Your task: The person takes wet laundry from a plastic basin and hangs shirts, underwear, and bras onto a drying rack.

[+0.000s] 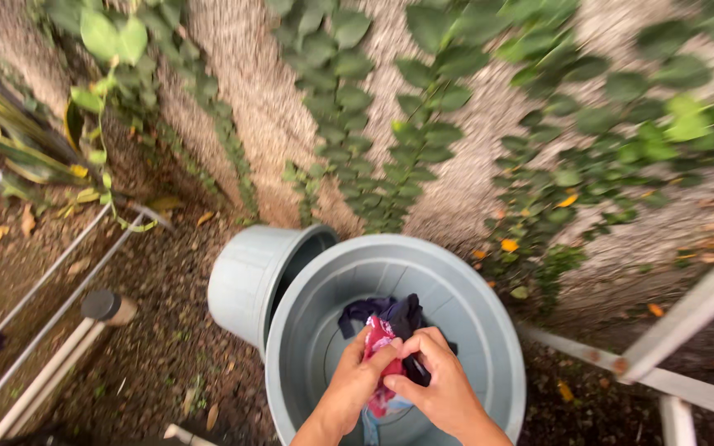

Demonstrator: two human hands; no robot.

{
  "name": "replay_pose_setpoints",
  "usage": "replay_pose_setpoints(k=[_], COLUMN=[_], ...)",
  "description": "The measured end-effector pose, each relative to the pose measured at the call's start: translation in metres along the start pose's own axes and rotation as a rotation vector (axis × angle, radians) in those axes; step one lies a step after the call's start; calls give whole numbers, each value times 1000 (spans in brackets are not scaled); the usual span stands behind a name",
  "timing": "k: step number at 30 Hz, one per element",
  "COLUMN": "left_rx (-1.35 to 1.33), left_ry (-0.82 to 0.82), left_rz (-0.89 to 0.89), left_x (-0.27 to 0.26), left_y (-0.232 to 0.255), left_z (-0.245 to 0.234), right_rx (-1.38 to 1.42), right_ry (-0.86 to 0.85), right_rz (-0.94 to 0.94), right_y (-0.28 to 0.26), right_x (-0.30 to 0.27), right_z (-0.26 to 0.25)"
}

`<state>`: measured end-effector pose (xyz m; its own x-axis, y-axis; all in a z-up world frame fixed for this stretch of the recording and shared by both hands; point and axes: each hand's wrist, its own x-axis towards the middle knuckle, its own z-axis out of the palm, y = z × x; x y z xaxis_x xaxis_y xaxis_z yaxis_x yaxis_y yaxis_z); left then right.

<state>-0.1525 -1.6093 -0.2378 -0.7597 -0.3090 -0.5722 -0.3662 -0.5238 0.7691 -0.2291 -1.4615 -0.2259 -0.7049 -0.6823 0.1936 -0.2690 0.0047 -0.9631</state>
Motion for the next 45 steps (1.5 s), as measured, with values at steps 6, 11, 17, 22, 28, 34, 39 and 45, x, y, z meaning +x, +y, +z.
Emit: replay_pose_setpoints(k=[6, 11, 17, 22, 28, 34, 39, 45], left_rx=[-232, -100, 144, 153, 111, 70, 270, 271], left_ry=[-389, -743, -916, -1183, -1301, -1190, -983, -815], left_rz=[56, 176, 359, 516, 759, 998, 1061, 1121], left_x=[-85, -141, -239, -322, -383, -427, -400, -337], left_y=[101, 190, 271, 310, 335, 362, 374, 396], left_z=[37, 91, 184, 277, 416, 526, 540, 517], right_rx=[367, 588, -48, -614, -651, -619, -535, -563], right_ry=[408, 410, 676, 975, 1126, 1135, 1164, 1236], right_rz=[355, 353, -43, 6, -117, -99, -207, -149], right_y=[-110, -260, -430, -571, -673, -689, -681, -660], right_x=[-4, -28, -80, -135, -181, -199, -165, -69], right_z=[-53, -98, -145, -201, -307, -402, -412, -415])
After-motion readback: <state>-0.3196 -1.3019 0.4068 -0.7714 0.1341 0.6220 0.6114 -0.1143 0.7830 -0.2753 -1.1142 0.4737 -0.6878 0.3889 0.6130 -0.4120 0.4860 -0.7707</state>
